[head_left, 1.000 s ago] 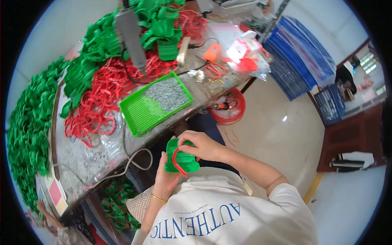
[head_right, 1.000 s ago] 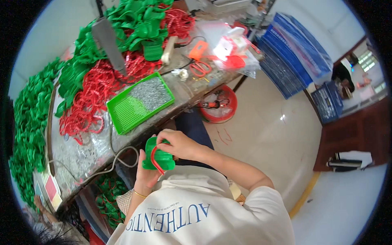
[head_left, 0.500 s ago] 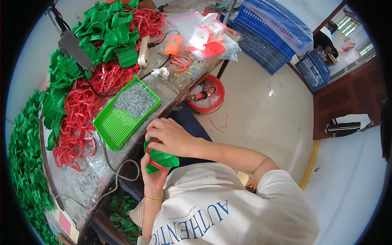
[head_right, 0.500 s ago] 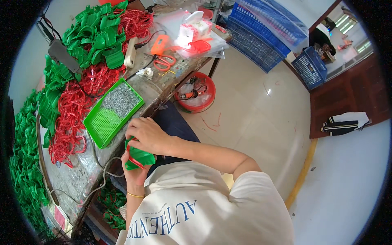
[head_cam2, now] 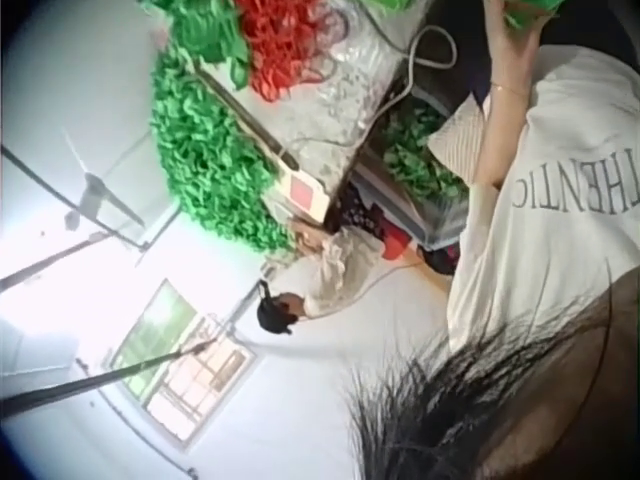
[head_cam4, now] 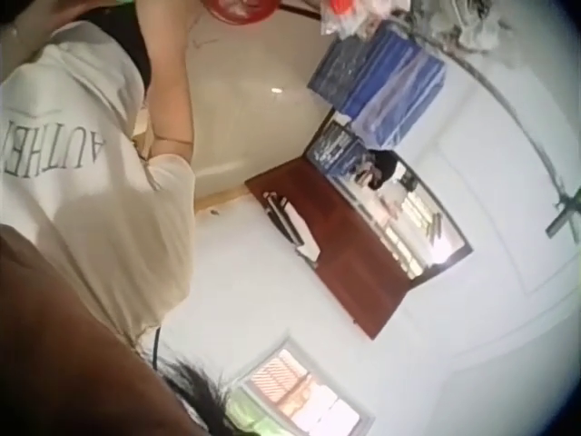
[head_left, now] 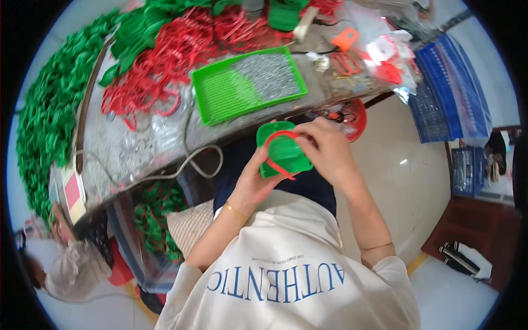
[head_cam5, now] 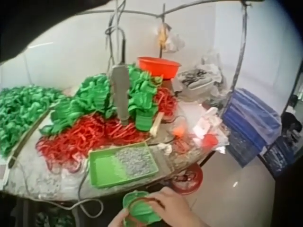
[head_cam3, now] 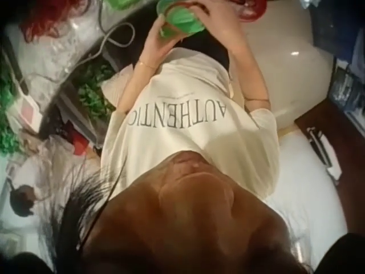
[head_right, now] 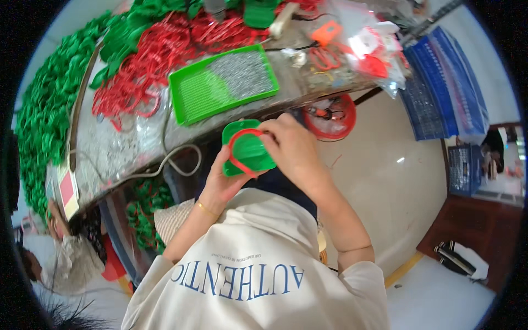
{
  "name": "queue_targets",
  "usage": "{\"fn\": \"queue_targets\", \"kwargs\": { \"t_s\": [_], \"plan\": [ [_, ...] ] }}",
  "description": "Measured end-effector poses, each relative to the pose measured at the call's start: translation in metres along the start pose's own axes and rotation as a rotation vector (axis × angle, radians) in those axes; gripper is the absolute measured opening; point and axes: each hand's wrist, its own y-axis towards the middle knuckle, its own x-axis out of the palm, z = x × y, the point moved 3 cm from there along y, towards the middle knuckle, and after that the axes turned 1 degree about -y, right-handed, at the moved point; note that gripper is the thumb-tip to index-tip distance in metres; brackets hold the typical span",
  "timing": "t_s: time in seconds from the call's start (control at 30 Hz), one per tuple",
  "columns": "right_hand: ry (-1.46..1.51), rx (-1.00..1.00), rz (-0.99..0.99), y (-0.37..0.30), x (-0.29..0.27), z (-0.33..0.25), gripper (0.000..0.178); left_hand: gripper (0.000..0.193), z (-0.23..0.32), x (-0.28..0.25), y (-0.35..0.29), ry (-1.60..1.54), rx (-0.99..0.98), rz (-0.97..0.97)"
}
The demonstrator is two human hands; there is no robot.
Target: Assembling small plastic toy components by hand and securing them with a handheld tool.
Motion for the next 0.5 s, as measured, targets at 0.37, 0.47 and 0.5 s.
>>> {"fn": "queue_targets", "kwargs": {
  "t_s": [0.37, 0.47, 0.5],
  "plan": [
    [0.236, 0.049, -0.013, 0.015, 0.009, -0.005, 0.013, 0.085, 0.009, -0.015, -0.006, -0.057, 0.118, -0.192],
    [0.349, 0.128, -0.044, 0.016, 0.022, -0.002, 0.014, 0.085, 0.010, -0.016, -0.004, -0.071, 0.101, -0.138],
    [0.298, 0.131, -0.041, 0.017, 0.023, -0.004, 0.013, 0.086, 0.012, -0.013, -0.006, -0.033, 0.122, -0.090]
  ]
}}
